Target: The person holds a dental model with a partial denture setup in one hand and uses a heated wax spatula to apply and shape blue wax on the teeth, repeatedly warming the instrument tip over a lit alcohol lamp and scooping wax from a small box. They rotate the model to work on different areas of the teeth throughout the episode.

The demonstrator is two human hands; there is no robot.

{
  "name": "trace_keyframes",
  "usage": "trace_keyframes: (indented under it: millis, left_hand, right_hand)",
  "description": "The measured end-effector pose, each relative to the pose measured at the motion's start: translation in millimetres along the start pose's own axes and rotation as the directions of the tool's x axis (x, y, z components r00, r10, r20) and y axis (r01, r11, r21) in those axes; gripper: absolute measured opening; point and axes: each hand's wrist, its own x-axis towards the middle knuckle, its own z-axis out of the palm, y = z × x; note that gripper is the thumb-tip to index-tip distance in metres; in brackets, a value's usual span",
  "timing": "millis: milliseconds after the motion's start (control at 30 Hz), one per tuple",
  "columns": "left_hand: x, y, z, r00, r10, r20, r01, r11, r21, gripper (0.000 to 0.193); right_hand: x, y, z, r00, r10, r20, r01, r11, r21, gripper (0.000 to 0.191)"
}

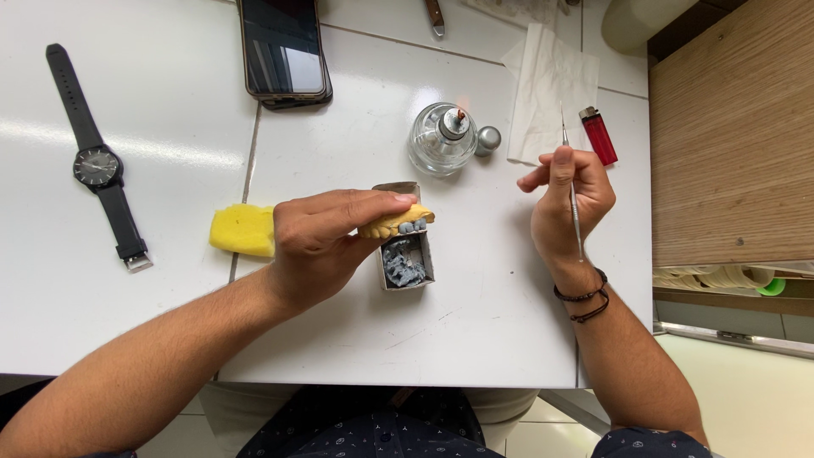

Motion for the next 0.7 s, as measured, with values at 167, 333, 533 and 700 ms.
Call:
trace_keyframes:
  millis: [167, 333, 533, 700]
  left_hand:
    - [-1, 0, 1, 1.000, -0.001, 0.000, 0.001, 1.000, -0.019, 0.033]
    - [0, -2, 0, 1.000, -0.008, 0.010, 0.009, 0.999, -0.053, 0.032]
    - [0, -4, 1, 1.000, 0.002, 0.007, -0.001, 0.999, -0.036, 0.031]
    - [-1, -3, 0, 1.000, 0.001, 0.010, 0.000, 0.999, -0.041, 0.031]
  right_hand:
    - [2, -8, 9, 0.997, -0.049, 0.063, 0.047, 0.998, 0.036, 0.023]
    - [2, -10, 10, 0.995, -0.065, 0.076, 0.065, 0.998, 0.006, 0.023]
    - [4, -7, 12, 0.992, -0.066, 0.105, 0.070, 0.997, -0.029, 0.023]
    - [4, -8, 12, 0.992, -0.055, 0.115, 0.059, 0.998, -0.030, 0.022]
